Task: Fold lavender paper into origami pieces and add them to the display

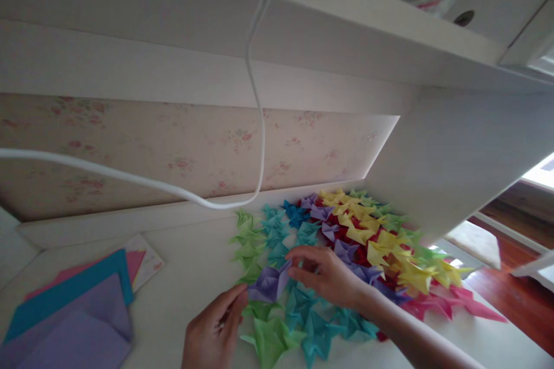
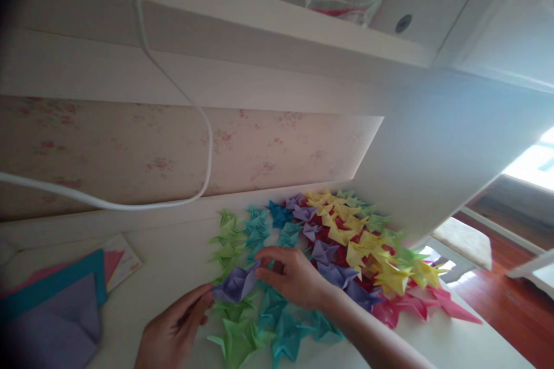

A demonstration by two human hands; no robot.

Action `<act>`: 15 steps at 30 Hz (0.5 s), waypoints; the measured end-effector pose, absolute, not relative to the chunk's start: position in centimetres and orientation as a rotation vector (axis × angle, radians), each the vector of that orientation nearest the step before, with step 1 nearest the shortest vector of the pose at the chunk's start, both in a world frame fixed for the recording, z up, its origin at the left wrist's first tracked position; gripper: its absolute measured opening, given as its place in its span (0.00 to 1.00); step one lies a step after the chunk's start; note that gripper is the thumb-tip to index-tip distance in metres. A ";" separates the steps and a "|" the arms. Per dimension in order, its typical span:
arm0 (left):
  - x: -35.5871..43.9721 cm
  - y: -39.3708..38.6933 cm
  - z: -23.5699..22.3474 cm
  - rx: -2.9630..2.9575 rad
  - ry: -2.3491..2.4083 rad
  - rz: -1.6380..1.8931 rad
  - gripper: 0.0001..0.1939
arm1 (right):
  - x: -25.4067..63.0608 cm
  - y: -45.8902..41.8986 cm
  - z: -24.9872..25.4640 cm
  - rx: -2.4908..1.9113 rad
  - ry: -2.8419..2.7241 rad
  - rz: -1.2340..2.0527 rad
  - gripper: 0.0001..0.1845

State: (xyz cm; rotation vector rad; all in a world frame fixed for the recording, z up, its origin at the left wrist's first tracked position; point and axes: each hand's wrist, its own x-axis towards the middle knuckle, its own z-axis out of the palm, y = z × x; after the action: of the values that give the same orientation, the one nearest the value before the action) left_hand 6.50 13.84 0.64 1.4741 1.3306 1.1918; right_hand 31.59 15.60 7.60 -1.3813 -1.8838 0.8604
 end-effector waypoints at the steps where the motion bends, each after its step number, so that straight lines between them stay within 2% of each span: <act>1: 6.5 13.9 0.7 1.499 1.347 1.196 0.15 | 31.7 15.8 8.0 -1.375 -1.919 0.812 0.10; 8: 6.5 14.2 1.4 1.519 1.423 1.202 0.17 | 32.2 16.4 9.8 -1.274 -2.286 0.654 0.13; 15: 5.9 12.7 0.0 1.455 1.400 1.189 0.22 | 34.4 19.8 10.5 -1.485 -2.321 0.420 0.15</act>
State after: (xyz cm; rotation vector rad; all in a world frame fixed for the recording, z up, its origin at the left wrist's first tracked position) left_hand 5.86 12.67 -0.01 1.4551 1.4000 1.1894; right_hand 34.45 19.76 10.49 -1.4846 -2.3210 0.4196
